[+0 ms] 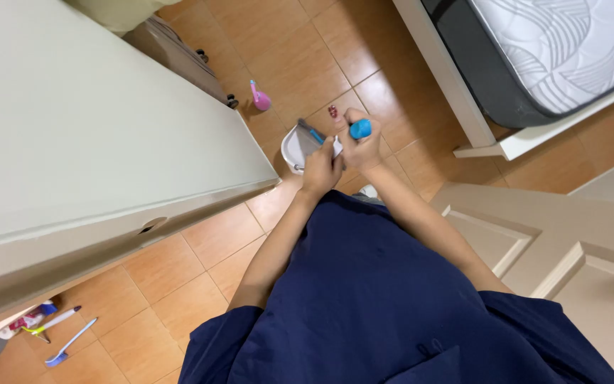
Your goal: The person sweeps the tiled floor of a bedroom using a broom and dustpan. They gather debris into the dustpan and move around the room to clean different areas, including near a bed and a door.
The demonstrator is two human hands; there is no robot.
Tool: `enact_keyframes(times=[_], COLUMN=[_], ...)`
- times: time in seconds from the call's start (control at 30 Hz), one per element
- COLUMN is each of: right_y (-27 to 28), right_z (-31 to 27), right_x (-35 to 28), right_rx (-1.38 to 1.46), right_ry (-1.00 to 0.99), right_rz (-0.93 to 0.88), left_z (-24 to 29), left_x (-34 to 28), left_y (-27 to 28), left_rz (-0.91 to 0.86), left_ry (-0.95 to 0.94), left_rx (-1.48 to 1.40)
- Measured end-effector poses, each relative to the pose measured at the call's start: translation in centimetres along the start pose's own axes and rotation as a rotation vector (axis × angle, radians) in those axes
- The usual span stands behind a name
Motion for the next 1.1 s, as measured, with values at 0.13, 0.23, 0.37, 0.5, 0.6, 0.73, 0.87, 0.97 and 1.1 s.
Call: enact_keyframes(times=[0.13, 0.23, 0.37, 0.5, 0.6, 0.73, 0.87, 0.97, 1.1], right_y=[4.1, 6.3, 8.9, 10.8, 11.3, 12.5, 13.7, 15.1, 17.8], right_z=[0.1, 0.8, 1.0, 1.5, 3.6, 1.2, -1.2, -3.7, -3.4], right_x=[0.4, 0.3, 0.5, -0.5, -3.0, -4.8, -7.3, -8.5, -11.5], right_rx=[-0.035, -0.071, -0.126, -0.149, -0.151, -0.197, -0.271, -0.228, 0.292], right_ry=[0.021, 0.058, 0.061, 0.037, 0.032, -0.019, 0.009, -0.068, -0.671], right_rz=[-0.005, -0.044, 0.004, 0.052, 0.066, 0.021, -0.134, -0.351, -0.628], left_z=[1.3, 2.3, 4.3, 2.0, -0.9, -0.5, -1.9, -3.2, -5.4], left_x=[1.0, 1.8, 3.1, 3.0, 1.9, 0.7, -0.7, -1.8, -4.0], left_y=[-2.6, -4.2, -6.1, -9.2, -11.3, -10.9, -10.8, -12.2, -13.9], left_rz=[-0.083, -0.167, -0.206, -0.269, -0.307, -0.348, -0.520, -0.714, -0.878], left_ry=[0.014, -0.043, -0.096, -0.116, -0.134, -0.166, -0.012, 0.150, 0.030], left_rx=[-0.085, -0.105, -0.143, -0.110, -0.112, -0.198, -0.322, -0.400, -0.469])
Point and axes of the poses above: each hand's wrist, its own x-axis towards the middle knuckle, its own y-axis out of the back of the hand, z = x × y, the point moved 2 cm from there along x, towards the middle knuckle, and after that the axes turned 14 degrees about -x, right-handed, at the moved point
